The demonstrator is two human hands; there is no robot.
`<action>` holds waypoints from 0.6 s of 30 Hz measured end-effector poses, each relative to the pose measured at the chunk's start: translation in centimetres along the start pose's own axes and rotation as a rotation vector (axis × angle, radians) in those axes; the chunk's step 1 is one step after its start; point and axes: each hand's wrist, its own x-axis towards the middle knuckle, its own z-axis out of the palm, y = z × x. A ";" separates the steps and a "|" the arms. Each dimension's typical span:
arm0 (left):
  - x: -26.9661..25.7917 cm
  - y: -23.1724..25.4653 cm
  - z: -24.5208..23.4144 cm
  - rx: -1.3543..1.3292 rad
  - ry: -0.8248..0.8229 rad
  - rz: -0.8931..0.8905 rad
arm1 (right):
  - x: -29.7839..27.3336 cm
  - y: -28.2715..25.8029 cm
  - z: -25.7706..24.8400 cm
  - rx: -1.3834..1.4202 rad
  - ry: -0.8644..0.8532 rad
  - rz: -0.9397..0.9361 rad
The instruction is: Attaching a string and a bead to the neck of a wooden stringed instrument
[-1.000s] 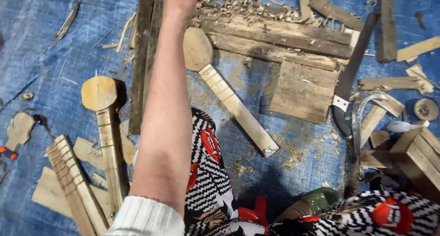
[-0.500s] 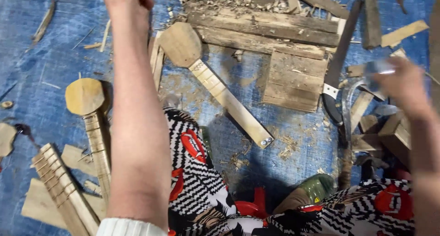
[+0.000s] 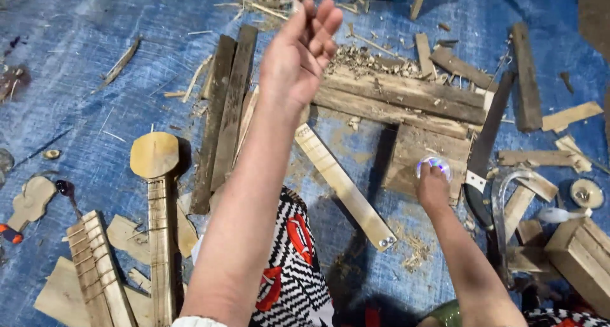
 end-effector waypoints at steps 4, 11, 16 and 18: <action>-1.1 -1.9 0.9 0.020 -0.148 0.022 | 1.7 -1.1 -9.2 -0.134 -0.176 -0.010; 0.3 -9.0 1.8 -0.061 -0.316 -0.116 | -1.7 -6.6 -36.3 0.205 0.678 -0.464; -2.5 -11.1 5.7 -0.089 -0.225 -0.212 | -7.3 -12.2 -41.1 0.451 0.779 -0.682; -3.3 -12.7 5.9 -0.145 -0.267 -0.229 | -8.5 -12.9 -39.8 0.668 0.407 -0.467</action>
